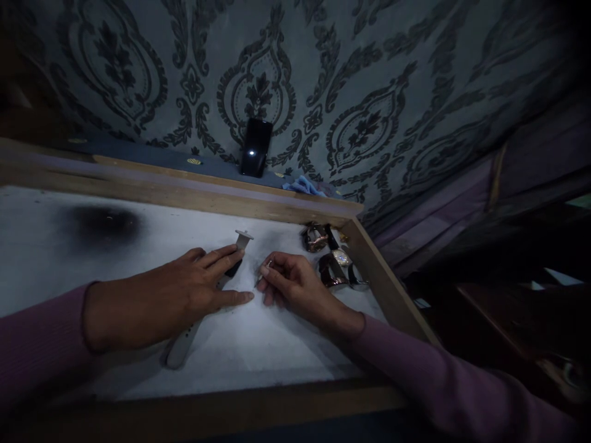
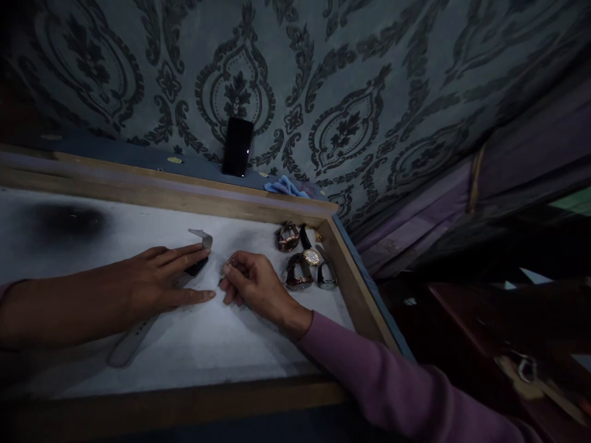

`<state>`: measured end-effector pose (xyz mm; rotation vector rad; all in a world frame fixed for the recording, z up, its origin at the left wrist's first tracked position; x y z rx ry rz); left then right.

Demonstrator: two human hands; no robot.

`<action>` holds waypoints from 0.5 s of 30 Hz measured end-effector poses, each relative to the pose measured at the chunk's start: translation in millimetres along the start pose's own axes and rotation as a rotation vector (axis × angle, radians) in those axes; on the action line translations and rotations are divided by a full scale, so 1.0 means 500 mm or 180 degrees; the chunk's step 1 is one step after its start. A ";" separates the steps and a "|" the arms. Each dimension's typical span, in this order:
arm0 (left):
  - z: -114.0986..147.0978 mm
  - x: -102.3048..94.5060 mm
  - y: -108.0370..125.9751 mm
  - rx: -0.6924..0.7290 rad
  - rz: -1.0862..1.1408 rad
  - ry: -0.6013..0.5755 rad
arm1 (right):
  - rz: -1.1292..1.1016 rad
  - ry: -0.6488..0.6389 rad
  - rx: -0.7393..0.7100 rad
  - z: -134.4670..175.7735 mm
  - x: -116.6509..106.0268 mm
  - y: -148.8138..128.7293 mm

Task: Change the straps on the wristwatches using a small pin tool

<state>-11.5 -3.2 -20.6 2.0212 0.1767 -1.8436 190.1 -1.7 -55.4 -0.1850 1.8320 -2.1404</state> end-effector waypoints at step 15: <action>-0.002 -0.002 0.000 0.0005 -0.0017 -0.0090 | -0.0036 -0.0075 0.0008 -0.003 0.001 0.007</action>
Point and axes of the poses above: each hand's wrist, its own z-axis away from the middle knuckle, its own x-axis out of the palm, y = z × x, the point moved 3 cm from there along -z, towards the middle knuckle, and after that the axes turned 1 degree about y, right-handed, at the moved point
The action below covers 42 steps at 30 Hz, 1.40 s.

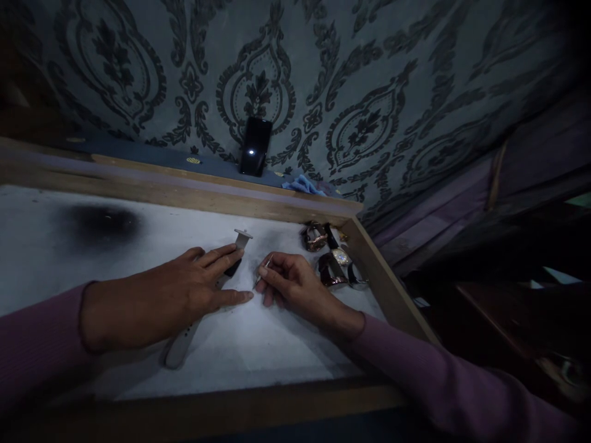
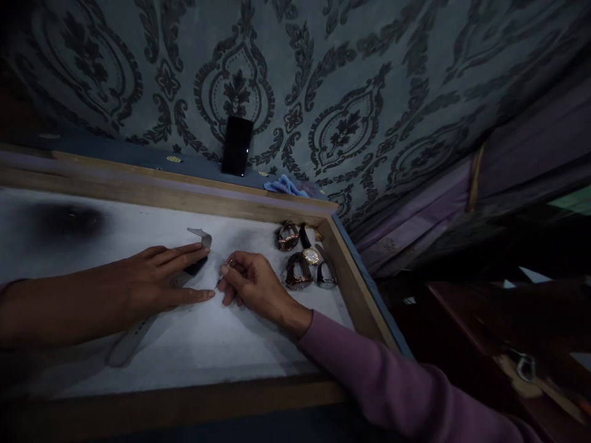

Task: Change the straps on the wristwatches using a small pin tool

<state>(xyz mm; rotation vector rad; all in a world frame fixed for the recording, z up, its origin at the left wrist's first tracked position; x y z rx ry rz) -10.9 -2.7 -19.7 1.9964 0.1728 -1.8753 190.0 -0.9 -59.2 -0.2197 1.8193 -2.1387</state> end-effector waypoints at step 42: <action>0.002 0.002 -0.006 0.0066 0.0021 -0.0007 | 0.2514 -0.0064 -0.2210 0.059 0.022 -0.044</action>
Point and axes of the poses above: each hand's wrist, its own z-axis away from the middle knuckle, its own x-axis out of the palm, y = z × x, the point moved 3 cm from there along -z, towards the middle knuckle, and after that the axes turned 1 degree about y, right-handed, at the moved point
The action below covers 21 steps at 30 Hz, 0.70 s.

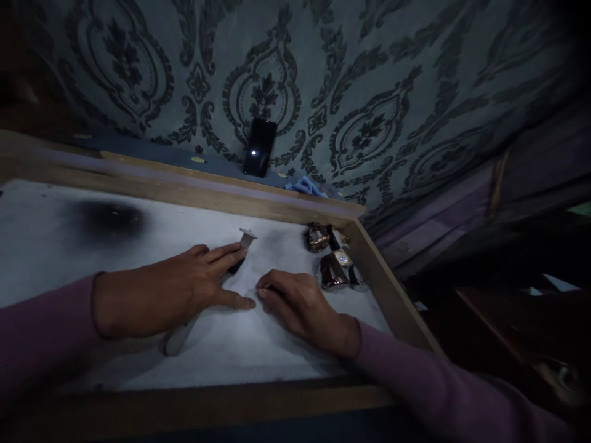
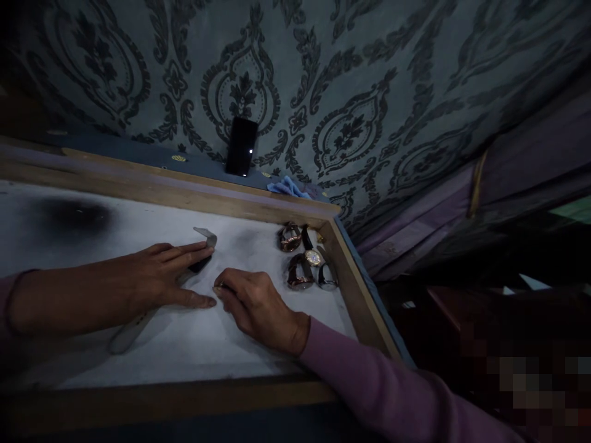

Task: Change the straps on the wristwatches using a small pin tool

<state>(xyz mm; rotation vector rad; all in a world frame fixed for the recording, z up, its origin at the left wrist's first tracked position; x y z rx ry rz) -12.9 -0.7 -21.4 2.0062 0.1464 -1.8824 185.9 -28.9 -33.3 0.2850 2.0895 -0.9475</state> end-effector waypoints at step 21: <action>-0.016 -0.017 -0.034 -0.0107 0.0414 0.0030 | -0.1495 0.0015 0.1280 -0.005 0.011 0.019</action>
Point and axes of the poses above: each hand's wrist, its own z-axis away from the middle knuckle, its own x-axis out of the palm, y = z × x, the point moved 3 cm from there along -z, towards the middle knuckle, and after that the axes turned 1 degree about y, right-handed, at the moved point
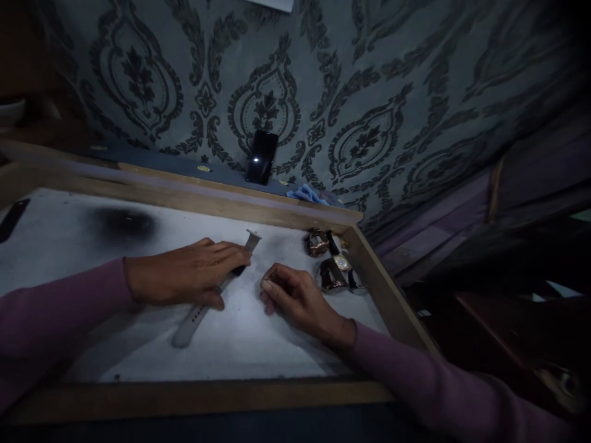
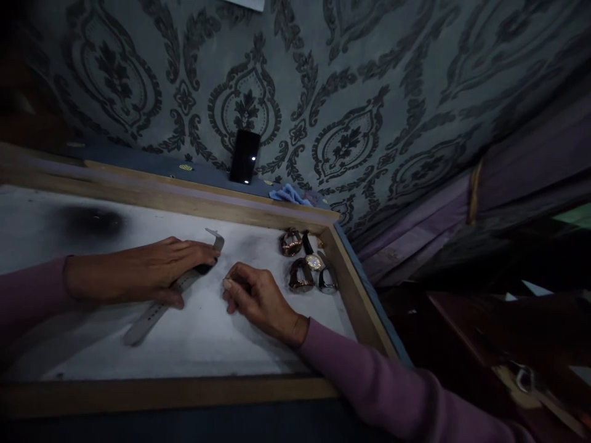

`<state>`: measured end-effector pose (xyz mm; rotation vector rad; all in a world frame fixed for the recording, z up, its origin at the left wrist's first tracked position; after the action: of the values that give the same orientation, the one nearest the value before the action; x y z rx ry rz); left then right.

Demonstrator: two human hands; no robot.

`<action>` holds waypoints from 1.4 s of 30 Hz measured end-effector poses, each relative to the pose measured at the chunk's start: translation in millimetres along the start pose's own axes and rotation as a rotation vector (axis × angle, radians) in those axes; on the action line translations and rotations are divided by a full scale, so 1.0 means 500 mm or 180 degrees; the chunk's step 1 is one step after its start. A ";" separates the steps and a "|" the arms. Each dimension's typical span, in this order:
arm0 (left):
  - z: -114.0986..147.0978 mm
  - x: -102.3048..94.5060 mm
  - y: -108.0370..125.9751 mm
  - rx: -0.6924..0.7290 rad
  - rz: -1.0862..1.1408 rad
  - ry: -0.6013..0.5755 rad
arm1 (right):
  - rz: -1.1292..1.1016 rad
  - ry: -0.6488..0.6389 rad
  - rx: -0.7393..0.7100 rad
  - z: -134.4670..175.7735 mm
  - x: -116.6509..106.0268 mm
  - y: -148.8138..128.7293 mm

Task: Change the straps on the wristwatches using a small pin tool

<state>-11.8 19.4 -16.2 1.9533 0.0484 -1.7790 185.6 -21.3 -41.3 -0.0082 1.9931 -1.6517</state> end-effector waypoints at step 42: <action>-0.008 0.025 -0.021 0.0051 -0.0314 0.0638 | -0.1084 -0.0023 0.0602 -0.007 0.007 0.027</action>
<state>-9.9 26.4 -31.5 2.1685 0.2019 -1.6411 185.7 -16.0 -54.9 -0.2985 1.8998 -2.0437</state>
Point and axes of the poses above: each hand's wrist, its own z-axis away from the middle knuckle, its own x-axis out of the palm, y = z × x, the point moved 3 cm from there along -z, towards the middle knuckle, and after that the axes turned 1 degree about y, right-handed, at the moved point
